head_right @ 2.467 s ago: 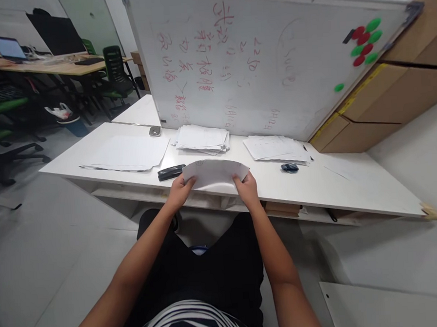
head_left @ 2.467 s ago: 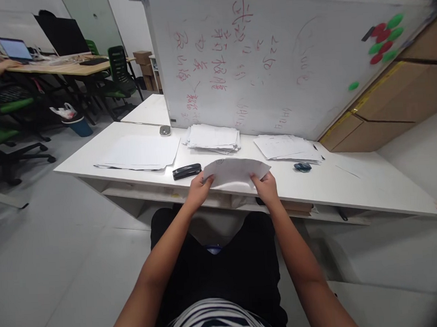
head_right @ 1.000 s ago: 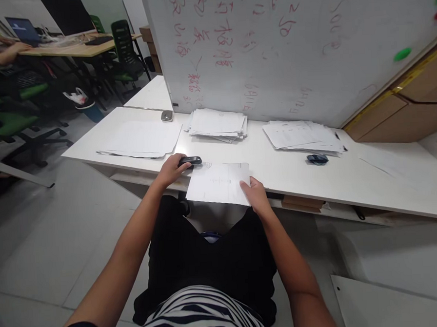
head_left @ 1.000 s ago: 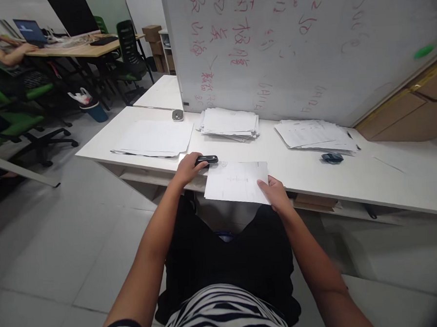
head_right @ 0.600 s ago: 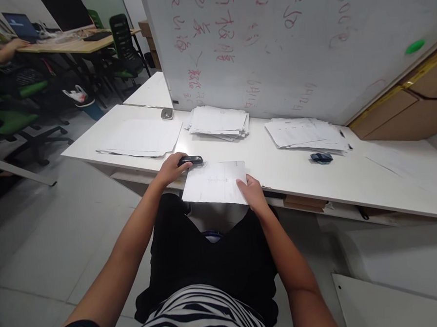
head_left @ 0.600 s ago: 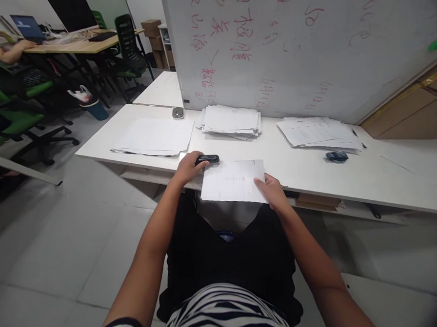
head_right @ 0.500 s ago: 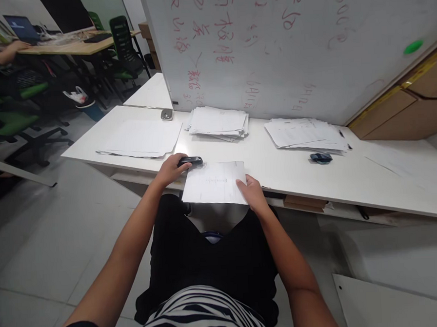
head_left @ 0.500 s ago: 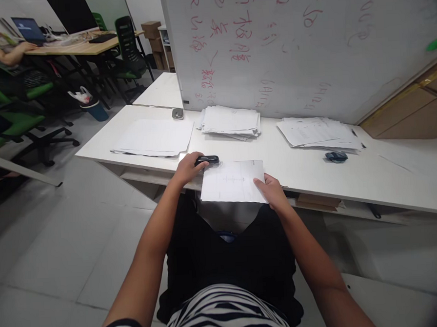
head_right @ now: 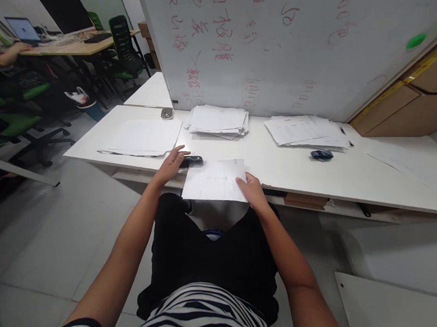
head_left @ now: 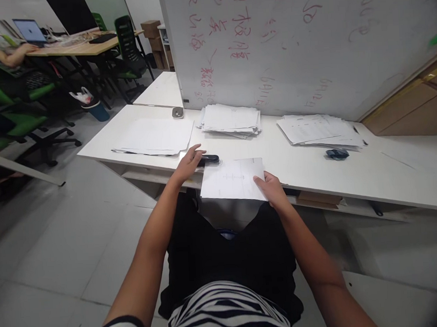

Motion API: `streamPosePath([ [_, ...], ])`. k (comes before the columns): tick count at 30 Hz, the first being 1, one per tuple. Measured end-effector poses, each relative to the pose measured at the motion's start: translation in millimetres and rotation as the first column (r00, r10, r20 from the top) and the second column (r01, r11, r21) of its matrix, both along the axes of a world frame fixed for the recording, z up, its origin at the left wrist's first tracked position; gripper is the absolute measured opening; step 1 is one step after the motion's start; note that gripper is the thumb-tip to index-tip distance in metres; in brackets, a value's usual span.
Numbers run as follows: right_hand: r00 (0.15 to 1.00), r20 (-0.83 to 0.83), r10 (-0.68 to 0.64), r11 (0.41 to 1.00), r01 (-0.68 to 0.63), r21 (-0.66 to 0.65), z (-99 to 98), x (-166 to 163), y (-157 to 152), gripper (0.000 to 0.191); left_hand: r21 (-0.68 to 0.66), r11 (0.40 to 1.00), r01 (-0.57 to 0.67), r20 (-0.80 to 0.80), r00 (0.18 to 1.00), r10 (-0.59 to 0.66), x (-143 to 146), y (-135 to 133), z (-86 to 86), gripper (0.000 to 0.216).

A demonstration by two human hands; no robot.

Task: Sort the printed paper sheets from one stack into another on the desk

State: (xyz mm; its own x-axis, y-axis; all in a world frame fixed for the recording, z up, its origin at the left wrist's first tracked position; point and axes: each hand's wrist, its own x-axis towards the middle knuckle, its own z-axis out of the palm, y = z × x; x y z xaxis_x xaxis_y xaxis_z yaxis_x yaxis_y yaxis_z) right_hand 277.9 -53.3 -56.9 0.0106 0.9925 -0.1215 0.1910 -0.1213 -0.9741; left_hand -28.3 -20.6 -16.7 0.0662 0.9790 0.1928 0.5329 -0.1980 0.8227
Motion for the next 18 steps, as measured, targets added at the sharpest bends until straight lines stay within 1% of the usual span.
streamPosePath([
  [2, 1.0, 0.002, 0.001, 1.0, -0.001, -0.002, -0.2, -0.1, 0.0, 0.036, -0.007, 1.0, -0.022, 0.09, 0.996, 0.023, 1.3, -3.8, 3.5, 0.05],
  [7, 1.0, -0.006, 0.008, 1.0, -0.008, -0.018, 2.4, -1.0, -0.7, 0.037, -0.016, 0.999, -0.031, 0.165, 0.986, 0.033, 2.6, -7.4, 7.2, 0.052],
  [18, 1.0, 0.009, 0.018, 1.0, -0.018, 0.001, -1.6, -1.0, 1.2, 0.038, -0.034, 0.999, -0.027, 0.206, 0.978, 0.033, 1.5, -4.8, 4.5, 0.052],
])
